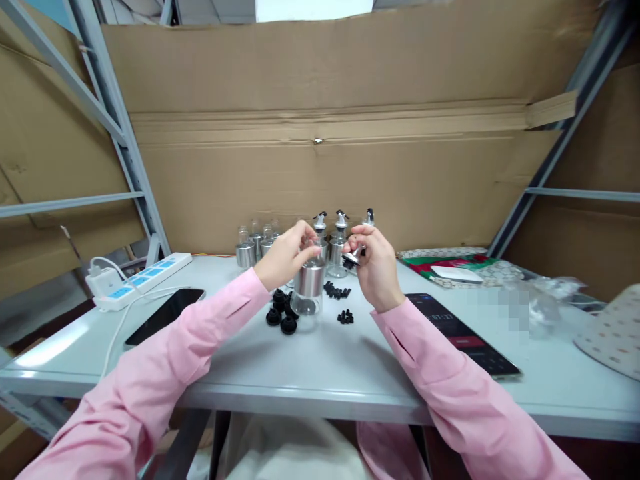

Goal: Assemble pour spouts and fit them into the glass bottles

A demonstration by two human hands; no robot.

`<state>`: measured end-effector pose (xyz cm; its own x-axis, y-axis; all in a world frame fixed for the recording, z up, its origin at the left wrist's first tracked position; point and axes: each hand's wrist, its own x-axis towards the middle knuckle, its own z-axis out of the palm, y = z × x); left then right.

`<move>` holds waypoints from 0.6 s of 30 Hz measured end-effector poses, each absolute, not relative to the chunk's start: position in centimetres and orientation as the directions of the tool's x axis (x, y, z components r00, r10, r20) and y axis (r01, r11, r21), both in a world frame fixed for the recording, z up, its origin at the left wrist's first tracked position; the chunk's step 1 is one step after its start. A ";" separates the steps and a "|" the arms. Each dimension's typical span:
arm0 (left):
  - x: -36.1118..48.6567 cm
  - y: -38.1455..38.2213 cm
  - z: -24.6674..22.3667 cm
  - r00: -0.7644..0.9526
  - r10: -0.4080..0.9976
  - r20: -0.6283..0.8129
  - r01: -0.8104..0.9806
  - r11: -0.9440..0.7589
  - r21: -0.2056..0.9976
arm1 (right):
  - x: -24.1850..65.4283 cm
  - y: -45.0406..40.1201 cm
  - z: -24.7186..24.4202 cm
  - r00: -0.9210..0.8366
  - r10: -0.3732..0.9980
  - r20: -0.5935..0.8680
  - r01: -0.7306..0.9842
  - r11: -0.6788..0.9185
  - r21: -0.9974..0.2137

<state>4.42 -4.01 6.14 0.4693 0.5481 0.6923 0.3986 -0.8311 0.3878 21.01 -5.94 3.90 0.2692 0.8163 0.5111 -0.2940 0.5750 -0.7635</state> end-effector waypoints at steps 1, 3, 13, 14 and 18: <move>4.4 -4.8 5.8 0.493 0.544 0.679 0.369 -0.838 0.402 | 20.9 -6.3 4.2 0.265 0.815 0.516 -0.299 0.578 -0.759; 4.6 -6.1 5.4 0.526 0.525 0.669 0.320 -0.851 0.416 | 20.7 -6.8 4.9 0.243 0.817 0.523 -0.313 0.576 -0.755; 4.9 -7.6 4.9 0.548 0.435 0.714 0.268 -0.900 0.343 | 19.7 -8.4 7.5 0.218 0.739 0.638 -0.275 0.673 -0.686; 4.9 -7.7 4.9 0.546 0.431 0.718 0.268 -0.902 0.338 | 19.6 -8.6 7.7 0.213 0.731 0.648 -0.260 0.682 -0.683; 4.9 -8.1 4.9 0.564 0.449 0.693 0.239 -0.892 0.383 | 19.1 -9.3 8.0 0.172 0.718 0.674 -0.265 0.693 -0.670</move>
